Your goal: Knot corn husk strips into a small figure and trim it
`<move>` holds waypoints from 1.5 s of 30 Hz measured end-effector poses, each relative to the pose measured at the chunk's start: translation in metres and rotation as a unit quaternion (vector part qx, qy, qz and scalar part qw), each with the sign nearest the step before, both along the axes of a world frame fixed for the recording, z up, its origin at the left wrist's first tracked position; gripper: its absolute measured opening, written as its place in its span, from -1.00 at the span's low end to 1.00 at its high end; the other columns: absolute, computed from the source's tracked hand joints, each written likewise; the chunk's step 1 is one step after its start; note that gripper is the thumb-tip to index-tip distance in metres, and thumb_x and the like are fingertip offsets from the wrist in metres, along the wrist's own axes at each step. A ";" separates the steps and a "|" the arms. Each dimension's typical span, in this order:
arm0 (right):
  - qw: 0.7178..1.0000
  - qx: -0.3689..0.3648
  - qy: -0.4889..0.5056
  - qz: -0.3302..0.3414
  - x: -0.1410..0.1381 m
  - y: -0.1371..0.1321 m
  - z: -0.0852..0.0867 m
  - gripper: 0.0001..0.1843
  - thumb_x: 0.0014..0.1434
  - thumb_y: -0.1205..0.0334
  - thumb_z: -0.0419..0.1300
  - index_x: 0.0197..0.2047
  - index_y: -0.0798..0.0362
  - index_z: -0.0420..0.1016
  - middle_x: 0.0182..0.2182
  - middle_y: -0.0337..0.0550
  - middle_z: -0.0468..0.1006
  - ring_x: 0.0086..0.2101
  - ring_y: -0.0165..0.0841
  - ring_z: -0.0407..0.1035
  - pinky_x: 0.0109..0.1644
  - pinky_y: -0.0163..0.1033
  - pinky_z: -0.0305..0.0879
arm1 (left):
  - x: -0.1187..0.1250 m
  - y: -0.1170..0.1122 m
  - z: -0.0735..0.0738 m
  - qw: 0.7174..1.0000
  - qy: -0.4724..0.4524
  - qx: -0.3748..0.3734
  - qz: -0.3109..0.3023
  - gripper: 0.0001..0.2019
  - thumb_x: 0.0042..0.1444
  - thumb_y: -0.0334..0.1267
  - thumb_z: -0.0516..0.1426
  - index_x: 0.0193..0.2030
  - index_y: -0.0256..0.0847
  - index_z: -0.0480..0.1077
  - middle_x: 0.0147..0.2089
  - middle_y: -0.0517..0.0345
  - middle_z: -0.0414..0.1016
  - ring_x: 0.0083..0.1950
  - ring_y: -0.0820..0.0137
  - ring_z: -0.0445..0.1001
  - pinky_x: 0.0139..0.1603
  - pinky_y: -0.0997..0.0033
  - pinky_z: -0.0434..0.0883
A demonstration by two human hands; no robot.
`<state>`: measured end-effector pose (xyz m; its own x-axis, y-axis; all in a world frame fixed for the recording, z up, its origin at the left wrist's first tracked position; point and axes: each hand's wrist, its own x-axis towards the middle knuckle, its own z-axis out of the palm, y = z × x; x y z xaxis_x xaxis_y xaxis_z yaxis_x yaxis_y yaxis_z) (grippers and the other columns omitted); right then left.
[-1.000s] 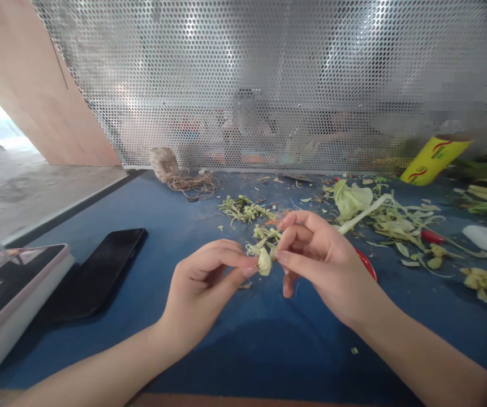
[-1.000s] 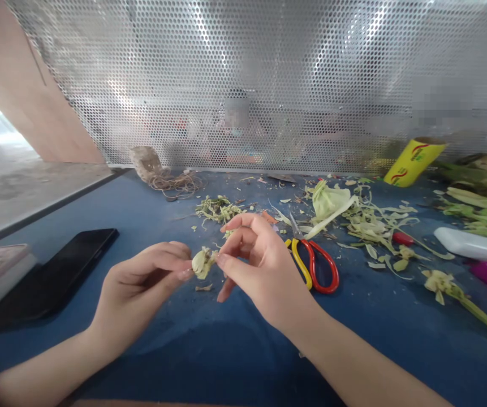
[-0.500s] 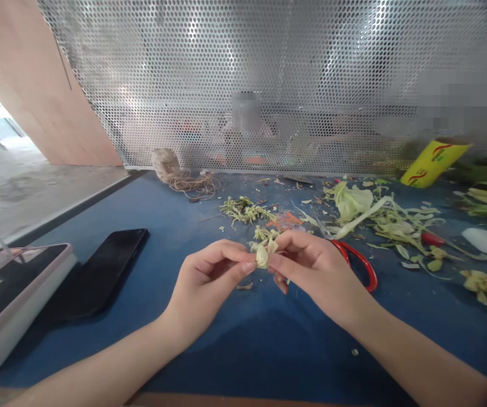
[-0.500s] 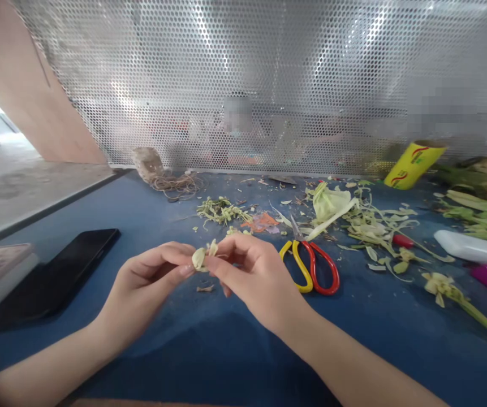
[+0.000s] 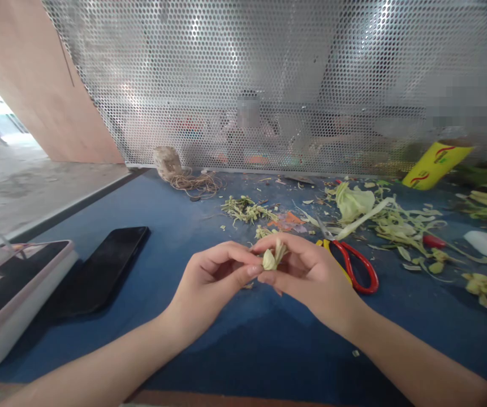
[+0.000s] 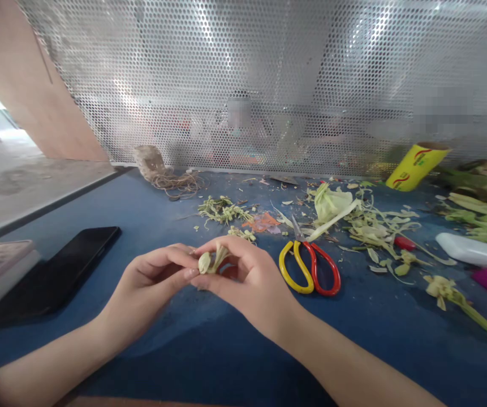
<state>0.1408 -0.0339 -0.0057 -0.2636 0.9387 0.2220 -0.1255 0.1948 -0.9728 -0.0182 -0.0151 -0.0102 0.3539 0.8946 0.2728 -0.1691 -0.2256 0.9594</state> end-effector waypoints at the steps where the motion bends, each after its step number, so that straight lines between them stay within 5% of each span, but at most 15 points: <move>1: 1.000 -0.004 -0.001 -0.007 -0.001 0.000 0.000 -0.78 -0.03 0.31 0.25 -0.25 -0.05 0.41 -0.43 -0.30 0.42 -0.45 -0.49 0.34 -0.38 -0.36 0.37 | 0.000 0.000 0.001 1.000 0.000 0.008 -0.005 -0.92 -0.04 -0.43 0.18 -0.45 -0.21 0.49 -0.42 0.19 0.49 -0.38 0.49 0.43 -0.35 0.57 0.40; 8: 0.999 0.009 0.007 -0.049 -0.001 0.000 0.001 -0.86 -0.06 0.31 0.27 -0.34 -0.01 0.47 -0.50 -0.31 0.44 -0.56 -0.51 0.34 -0.49 -0.36 0.39 | 0.002 -0.003 0.006 0.998 0.017 0.061 -0.003 -0.89 0.03 -0.43 0.12 -0.33 -0.21 0.46 -0.33 0.14 0.50 -0.33 0.44 0.46 -0.30 0.51 0.43; 17: 0.997 -0.012 0.050 -0.065 -0.006 -0.003 0.003 -0.87 -0.08 0.35 0.28 -0.39 -0.02 0.48 -0.51 -0.33 0.46 -0.56 -0.50 0.38 -0.46 -0.35 0.45 | 0.008 -0.009 0.003 0.996 -0.055 0.073 0.019 -0.72 0.04 -0.46 0.10 -0.13 -0.15 0.14 -0.43 0.27 0.34 -0.41 0.48 0.39 -0.40 0.46 0.44; 31: 0.983 -0.077 0.157 -0.064 -0.010 0.000 -0.006 -0.87 -0.11 0.30 0.30 -0.41 -0.03 0.47 -0.44 -0.30 0.50 -0.52 -0.47 0.38 -0.44 -0.31 0.48 | 0.006 -0.009 0.002 0.990 -0.007 0.122 0.063 -0.73 0.06 -0.46 0.08 -0.11 -0.18 0.15 -0.41 0.23 0.34 -0.36 0.49 0.37 -0.34 0.51 0.40; 36: 0.983 -0.076 0.154 -0.059 -0.009 0.002 -0.006 -0.87 -0.12 0.29 0.31 -0.42 -0.02 0.46 -0.48 -0.32 0.49 -0.55 -0.49 0.38 -0.44 -0.33 0.47 | 0.005 -0.006 0.001 0.984 -0.008 0.155 0.088 -0.44 -0.09 -0.50 0.20 0.05 -0.16 0.10 -0.37 0.23 0.39 -0.28 0.46 0.41 -0.16 0.42 0.41; 45: 0.988 -0.066 0.124 -0.068 -0.013 0.003 -0.009 -0.84 -0.11 0.25 0.30 -0.42 0.04 0.41 -0.50 -0.32 0.42 -0.57 -0.52 0.33 -0.47 -0.32 0.49 | 0.004 -0.001 -0.002 0.977 0.032 0.152 0.145 -0.29 -0.08 -0.45 0.20 0.21 -0.09 0.02 -0.47 0.25 0.44 -0.28 0.38 0.42 -0.17 0.37 0.42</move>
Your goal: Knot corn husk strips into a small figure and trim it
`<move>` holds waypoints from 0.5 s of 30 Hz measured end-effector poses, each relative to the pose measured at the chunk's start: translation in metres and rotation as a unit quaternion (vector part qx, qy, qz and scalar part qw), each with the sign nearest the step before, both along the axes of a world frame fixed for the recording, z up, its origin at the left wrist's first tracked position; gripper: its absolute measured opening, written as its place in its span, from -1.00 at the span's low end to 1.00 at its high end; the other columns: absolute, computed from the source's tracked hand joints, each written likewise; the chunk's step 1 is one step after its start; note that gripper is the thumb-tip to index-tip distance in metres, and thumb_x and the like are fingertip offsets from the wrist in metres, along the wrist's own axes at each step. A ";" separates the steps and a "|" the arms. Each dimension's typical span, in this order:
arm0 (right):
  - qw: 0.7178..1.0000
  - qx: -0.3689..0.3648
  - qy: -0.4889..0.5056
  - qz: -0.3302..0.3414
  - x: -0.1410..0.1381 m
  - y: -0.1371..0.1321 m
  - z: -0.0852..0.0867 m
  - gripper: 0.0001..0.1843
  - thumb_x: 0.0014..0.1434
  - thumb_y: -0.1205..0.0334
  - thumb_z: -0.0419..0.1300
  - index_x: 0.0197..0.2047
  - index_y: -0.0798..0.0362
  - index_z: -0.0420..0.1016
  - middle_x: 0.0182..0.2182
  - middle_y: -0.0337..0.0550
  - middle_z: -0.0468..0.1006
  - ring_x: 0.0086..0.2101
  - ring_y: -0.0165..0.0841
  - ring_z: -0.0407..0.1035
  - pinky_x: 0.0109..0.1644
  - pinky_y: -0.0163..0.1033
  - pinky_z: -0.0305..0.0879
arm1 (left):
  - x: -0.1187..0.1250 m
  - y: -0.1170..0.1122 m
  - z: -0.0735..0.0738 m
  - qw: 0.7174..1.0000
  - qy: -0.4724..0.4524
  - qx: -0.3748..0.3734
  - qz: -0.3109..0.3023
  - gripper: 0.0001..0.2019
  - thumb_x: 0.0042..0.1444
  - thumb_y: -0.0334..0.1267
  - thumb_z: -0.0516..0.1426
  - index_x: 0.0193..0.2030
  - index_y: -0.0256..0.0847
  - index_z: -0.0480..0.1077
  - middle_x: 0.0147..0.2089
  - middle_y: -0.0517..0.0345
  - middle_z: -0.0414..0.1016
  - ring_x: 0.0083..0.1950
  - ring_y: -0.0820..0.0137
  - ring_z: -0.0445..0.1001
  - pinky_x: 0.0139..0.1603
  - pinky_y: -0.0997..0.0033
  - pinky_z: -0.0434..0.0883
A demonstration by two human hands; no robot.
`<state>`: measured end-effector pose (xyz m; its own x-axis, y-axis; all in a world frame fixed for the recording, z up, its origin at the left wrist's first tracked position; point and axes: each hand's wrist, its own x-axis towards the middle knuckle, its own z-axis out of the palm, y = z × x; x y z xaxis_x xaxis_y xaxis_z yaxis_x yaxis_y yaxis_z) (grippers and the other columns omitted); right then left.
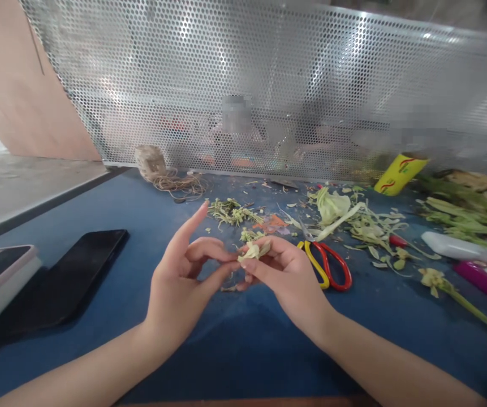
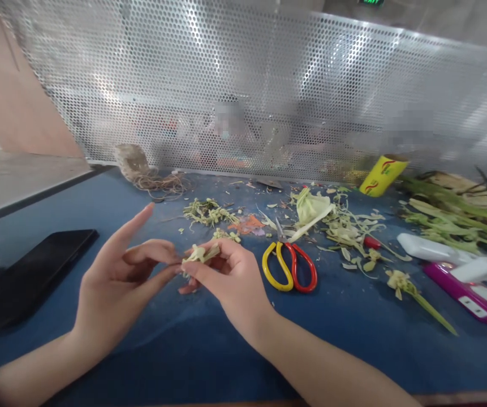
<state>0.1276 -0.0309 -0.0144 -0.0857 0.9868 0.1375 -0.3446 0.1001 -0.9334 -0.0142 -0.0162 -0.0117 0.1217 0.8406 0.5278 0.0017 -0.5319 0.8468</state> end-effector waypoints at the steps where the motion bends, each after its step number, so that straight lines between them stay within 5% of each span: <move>1: 1.000 0.002 -0.006 0.000 0.000 0.000 0.000 -0.84 -0.11 0.25 0.30 -0.42 0.04 0.40 -0.50 -0.31 0.42 -0.56 -0.51 0.34 -0.46 -0.32 0.49 | -0.001 0.001 -0.001 1.000 0.014 0.010 0.014 -0.29 -0.07 -0.43 0.20 0.22 -0.09 0.02 -0.49 0.25 0.44 -0.27 0.37 0.42 -0.17 0.37 0.41; 7: 0.997 0.003 -0.068 0.021 0.003 0.003 -0.001 -0.81 -0.13 0.27 0.30 -0.40 0.02 0.38 -0.53 -0.31 0.42 -0.51 -0.45 0.39 -0.35 -0.27 0.50 | -0.006 0.002 -0.008 0.987 0.123 0.092 0.049 -0.26 -0.03 -0.42 0.16 0.26 -0.07 -0.09 -0.48 0.23 0.41 -0.24 0.33 0.41 -0.06 0.27 0.34; 15: 0.999 0.001 -0.043 -0.023 0.005 0.004 -0.001 -0.90 -0.07 0.30 0.27 -0.44 0.01 0.41 -0.49 -0.29 0.45 -0.47 -0.45 0.39 -0.36 -0.28 0.49 | -0.001 -0.003 -0.005 0.994 0.108 0.019 0.015 -0.28 0.00 -0.48 0.09 0.27 -0.13 -0.14 -0.48 0.28 0.31 -0.31 0.46 0.37 -0.20 0.46 0.38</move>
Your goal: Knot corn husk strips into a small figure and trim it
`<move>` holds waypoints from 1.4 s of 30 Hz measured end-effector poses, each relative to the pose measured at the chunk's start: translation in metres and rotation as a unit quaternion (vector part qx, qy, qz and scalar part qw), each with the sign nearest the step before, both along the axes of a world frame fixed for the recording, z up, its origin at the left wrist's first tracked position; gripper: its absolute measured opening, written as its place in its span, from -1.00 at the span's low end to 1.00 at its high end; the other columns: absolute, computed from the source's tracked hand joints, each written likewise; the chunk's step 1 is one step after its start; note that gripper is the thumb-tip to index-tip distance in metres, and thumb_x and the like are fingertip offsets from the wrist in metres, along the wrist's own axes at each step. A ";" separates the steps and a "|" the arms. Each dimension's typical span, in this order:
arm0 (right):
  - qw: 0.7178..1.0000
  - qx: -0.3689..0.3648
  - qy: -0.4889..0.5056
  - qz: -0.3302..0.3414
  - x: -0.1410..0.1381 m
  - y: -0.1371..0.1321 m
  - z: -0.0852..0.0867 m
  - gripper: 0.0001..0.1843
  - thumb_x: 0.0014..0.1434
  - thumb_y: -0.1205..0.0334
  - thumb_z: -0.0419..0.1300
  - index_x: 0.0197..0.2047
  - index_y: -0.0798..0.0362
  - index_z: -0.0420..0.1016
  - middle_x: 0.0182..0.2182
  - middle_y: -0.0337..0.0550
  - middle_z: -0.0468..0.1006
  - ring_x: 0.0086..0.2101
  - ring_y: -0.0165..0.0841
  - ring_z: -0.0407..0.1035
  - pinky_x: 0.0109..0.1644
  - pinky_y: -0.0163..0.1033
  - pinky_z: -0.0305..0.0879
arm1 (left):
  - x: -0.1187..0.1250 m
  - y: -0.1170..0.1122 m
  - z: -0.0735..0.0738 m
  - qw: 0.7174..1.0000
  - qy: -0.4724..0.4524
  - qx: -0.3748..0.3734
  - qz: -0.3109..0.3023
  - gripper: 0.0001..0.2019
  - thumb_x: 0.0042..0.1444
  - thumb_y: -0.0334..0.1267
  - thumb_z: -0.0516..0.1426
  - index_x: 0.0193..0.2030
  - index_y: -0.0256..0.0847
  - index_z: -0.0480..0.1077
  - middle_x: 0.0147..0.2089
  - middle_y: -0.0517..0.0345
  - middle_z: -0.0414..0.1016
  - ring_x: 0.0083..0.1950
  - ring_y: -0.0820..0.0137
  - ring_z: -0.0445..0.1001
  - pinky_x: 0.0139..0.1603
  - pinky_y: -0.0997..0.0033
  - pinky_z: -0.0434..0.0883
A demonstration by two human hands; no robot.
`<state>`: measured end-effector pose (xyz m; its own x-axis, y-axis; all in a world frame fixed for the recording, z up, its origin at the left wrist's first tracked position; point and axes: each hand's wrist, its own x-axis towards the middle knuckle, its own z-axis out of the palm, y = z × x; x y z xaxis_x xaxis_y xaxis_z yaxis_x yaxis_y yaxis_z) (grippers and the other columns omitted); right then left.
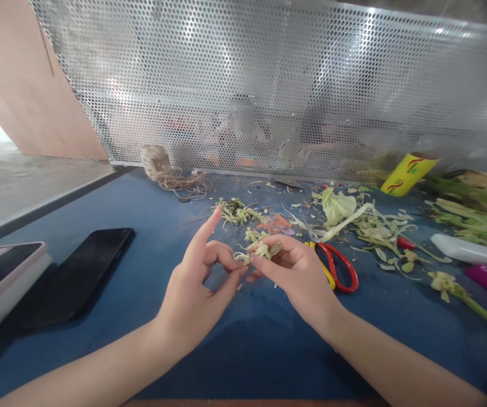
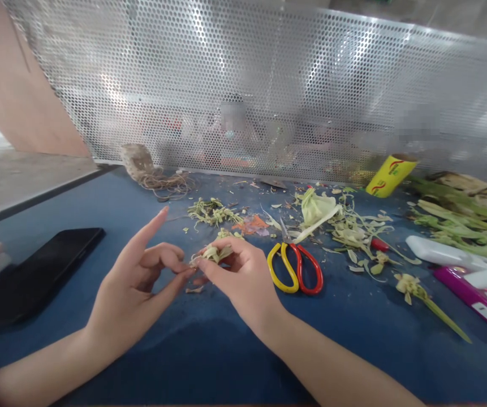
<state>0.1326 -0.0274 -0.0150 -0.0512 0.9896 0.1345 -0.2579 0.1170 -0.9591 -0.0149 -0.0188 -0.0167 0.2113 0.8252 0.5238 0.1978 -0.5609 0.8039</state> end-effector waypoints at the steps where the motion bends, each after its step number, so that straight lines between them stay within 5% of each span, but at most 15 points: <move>1: 1.000 0.001 0.014 -0.002 0.000 0.000 0.000 -0.89 -0.09 0.30 0.28 -0.44 0.00 0.42 -0.47 -0.29 0.47 -0.46 -0.44 0.40 -0.35 -0.26 0.49 | 0.000 -0.001 0.000 1.000 -0.002 0.004 -0.004 -0.29 0.00 -0.49 0.08 0.27 -0.14 -0.14 -0.47 0.29 0.29 -0.31 0.47 0.37 -0.20 0.47 0.38; 4: 1.000 0.007 0.009 -0.011 0.000 -0.001 0.002 -0.86 -0.11 0.29 0.29 -0.41 -0.02 0.42 -0.43 -0.28 0.50 -0.44 -0.41 0.41 -0.32 -0.22 0.48 | -0.001 -0.002 0.001 1.000 0.007 0.015 -0.021 -0.36 0.00 -0.51 0.06 0.22 -0.13 -0.05 -0.44 0.28 0.25 -0.29 0.48 0.35 -0.17 0.48 0.36; 11: 0.980 0.089 -0.178 -0.017 0.003 -0.008 0.004 -0.89 -0.04 0.32 0.22 -0.38 0.01 0.37 -0.39 -0.23 0.44 -0.42 -0.41 0.43 -0.32 -0.31 0.43 | -0.008 -0.001 0.006 0.992 0.014 -0.060 -0.109 -0.67 0.14 -0.36 -0.04 0.07 -0.16 0.11 -0.31 0.18 0.27 -0.32 0.48 0.35 -0.28 0.49 0.40; 16: 0.962 0.153 -0.227 -0.007 0.003 -0.009 -0.003 -0.91 -0.01 0.35 0.18 -0.37 0.01 0.36 -0.37 -0.22 0.41 -0.37 -0.42 0.40 -0.32 -0.35 0.41 | -0.009 0.005 0.005 0.992 0.090 0.079 -0.044 -0.81 0.05 -0.41 0.11 -0.18 -0.15 0.42 -0.28 0.17 0.39 -0.27 0.50 0.40 -0.28 0.59 0.39; 23: 0.942 0.170 -0.288 -0.015 0.001 -0.010 -0.005 -0.94 0.01 0.36 0.16 -0.39 0.02 0.38 -0.36 -0.21 0.41 -0.36 -0.44 0.37 -0.32 -0.40 0.37 | -0.008 0.008 0.005 0.962 0.110 0.247 -0.019 -0.81 -0.05 -0.54 0.16 -0.29 -0.24 0.47 -0.36 0.13 0.44 -0.31 0.43 0.39 -0.30 0.44 0.41; 32: 0.956 0.097 -0.278 -0.003 0.000 -0.013 -0.003 -0.91 -0.03 0.42 0.15 -0.43 0.05 0.38 -0.42 -0.23 0.41 -0.39 -0.44 0.36 -0.34 -0.40 0.36 | -0.008 0.007 0.001 0.930 0.210 0.299 0.041 -0.92 -0.02 -0.50 0.13 -0.41 -0.27 0.34 -0.42 0.16 0.39 -0.39 0.46 0.38 -0.36 0.46 0.36; 37: 0.964 0.085 -0.249 -0.025 -0.002 -0.014 0.001 -0.91 -0.07 0.36 0.22 -0.49 0.03 0.37 -0.47 -0.29 0.42 -0.44 -0.48 0.34 -0.43 -0.47 0.31 | -0.010 0.008 0.005 0.959 0.182 0.205 0.064 -0.90 0.03 -0.50 0.08 -0.43 -0.25 0.29 -0.42 0.20 0.34 -0.36 0.51 0.36 -0.36 0.56 0.32; 42: 0.969 0.059 -0.237 -0.026 0.000 -0.011 0.001 -0.93 -0.06 0.36 0.22 -0.48 0.03 0.39 -0.47 -0.28 0.43 -0.42 -0.45 0.37 -0.38 -0.42 0.33 | -0.009 0.009 0.004 0.988 0.148 0.013 -0.032 -0.86 0.20 -0.36 -0.11 -0.18 -0.17 0.21 -0.40 0.25 0.36 -0.41 0.54 0.36 -0.40 0.61 0.34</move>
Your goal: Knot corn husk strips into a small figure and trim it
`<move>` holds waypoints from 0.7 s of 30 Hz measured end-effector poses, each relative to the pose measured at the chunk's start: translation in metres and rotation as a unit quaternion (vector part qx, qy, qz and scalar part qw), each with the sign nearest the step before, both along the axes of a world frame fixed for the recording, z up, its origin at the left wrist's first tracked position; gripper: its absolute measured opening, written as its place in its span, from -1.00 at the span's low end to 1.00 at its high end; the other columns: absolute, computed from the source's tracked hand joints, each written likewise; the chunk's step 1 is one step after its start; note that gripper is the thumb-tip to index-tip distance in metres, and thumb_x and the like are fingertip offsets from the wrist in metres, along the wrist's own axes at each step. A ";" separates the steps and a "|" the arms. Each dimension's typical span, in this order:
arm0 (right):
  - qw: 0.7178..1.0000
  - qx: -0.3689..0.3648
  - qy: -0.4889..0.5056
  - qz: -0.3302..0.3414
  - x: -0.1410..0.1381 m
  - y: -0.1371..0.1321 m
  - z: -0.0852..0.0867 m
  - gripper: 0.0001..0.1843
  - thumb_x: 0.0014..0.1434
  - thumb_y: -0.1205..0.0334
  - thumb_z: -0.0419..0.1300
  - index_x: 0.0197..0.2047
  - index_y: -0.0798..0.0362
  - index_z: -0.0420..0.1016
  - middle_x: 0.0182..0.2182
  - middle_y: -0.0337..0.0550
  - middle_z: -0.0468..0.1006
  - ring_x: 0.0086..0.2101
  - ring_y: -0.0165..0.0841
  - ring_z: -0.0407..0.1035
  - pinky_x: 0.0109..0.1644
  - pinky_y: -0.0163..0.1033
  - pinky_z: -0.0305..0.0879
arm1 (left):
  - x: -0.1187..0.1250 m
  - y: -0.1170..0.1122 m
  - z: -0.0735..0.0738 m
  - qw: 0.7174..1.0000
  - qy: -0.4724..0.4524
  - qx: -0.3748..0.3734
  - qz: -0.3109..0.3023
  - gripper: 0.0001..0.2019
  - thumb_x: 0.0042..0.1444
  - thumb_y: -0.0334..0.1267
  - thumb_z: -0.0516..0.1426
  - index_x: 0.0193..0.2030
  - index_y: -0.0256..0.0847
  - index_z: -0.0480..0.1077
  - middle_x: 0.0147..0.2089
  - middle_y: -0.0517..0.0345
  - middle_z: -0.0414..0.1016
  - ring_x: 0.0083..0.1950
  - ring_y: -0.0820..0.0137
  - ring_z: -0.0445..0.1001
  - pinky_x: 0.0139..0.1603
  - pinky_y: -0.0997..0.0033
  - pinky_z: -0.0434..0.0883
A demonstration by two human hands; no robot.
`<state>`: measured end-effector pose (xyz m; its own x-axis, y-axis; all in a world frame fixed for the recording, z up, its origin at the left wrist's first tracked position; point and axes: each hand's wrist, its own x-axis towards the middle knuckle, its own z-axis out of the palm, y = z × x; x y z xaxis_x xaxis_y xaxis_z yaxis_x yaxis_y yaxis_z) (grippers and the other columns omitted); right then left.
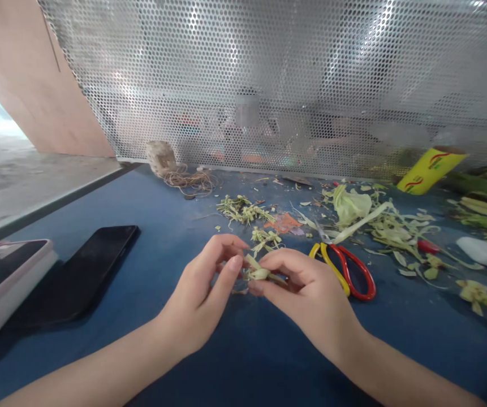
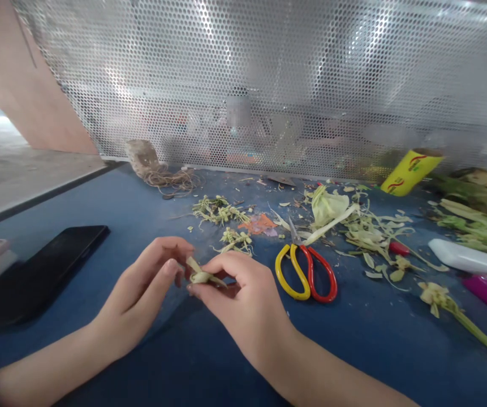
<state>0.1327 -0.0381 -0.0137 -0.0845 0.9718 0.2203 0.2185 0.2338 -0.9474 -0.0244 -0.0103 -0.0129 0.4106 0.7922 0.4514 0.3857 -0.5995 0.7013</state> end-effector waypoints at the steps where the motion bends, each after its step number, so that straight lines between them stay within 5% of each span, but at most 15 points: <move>1: 1.000 -0.008 0.006 0.004 0.001 0.001 0.000 -0.94 -0.05 0.35 0.22 -0.47 0.04 0.39 -0.46 -0.27 0.43 -0.41 -0.44 0.38 -0.35 -0.39 0.35 | 0.001 0.000 -0.001 0.999 0.001 -0.032 -0.018 -0.84 0.21 -0.34 -0.14 -0.11 -0.16 0.17 -0.40 0.26 0.37 -0.42 0.54 0.37 -0.42 0.61 0.35; 5: 0.996 -0.047 0.068 0.027 0.002 0.002 -0.001 -0.95 -0.03 0.31 0.21 -0.45 0.06 0.38 -0.46 -0.25 0.44 -0.40 -0.38 0.43 -0.27 -0.29 0.43 | 0.002 -0.003 -0.003 0.996 0.014 -0.059 -0.057 -0.85 0.20 -0.34 -0.12 -0.11 -0.14 0.16 -0.34 0.26 0.44 -0.33 0.54 0.43 -0.34 0.64 0.36; 9: 0.990 -0.076 0.112 0.034 0.001 0.003 0.002 -0.93 -0.05 0.31 0.23 -0.45 0.06 0.39 -0.48 -0.28 0.44 -0.40 -0.39 0.45 -0.27 -0.31 0.46 | 0.003 -0.006 -0.003 0.999 0.014 -0.026 -0.019 -0.85 0.17 -0.39 -0.07 -0.17 -0.13 0.25 -0.30 0.27 0.45 -0.34 0.55 0.43 -0.31 0.65 0.35; 17: 0.986 -0.094 0.133 0.019 0.000 0.005 0.001 -0.88 -0.08 0.27 0.25 -0.46 0.06 0.37 -0.44 -0.26 0.45 -0.38 -0.38 0.43 -0.26 -0.26 0.49 | 0.010 -0.004 -0.003 0.971 -0.151 -0.178 -0.046 -0.84 0.12 -0.38 0.01 -0.14 -0.21 0.26 -0.41 0.21 0.41 -0.41 0.51 0.44 -0.37 0.57 0.42; 21: 0.989 -0.089 0.120 0.022 0.000 0.005 0.002 -0.89 -0.08 0.26 0.25 -0.44 0.04 0.38 -0.46 -0.26 0.45 -0.43 -0.40 0.43 -0.31 -0.29 0.50 | 0.011 -0.003 -0.005 0.970 -0.173 -0.164 -0.048 -0.83 0.08 -0.41 0.04 -0.15 -0.21 0.26 -0.43 0.23 0.39 -0.42 0.50 0.43 -0.37 0.53 0.42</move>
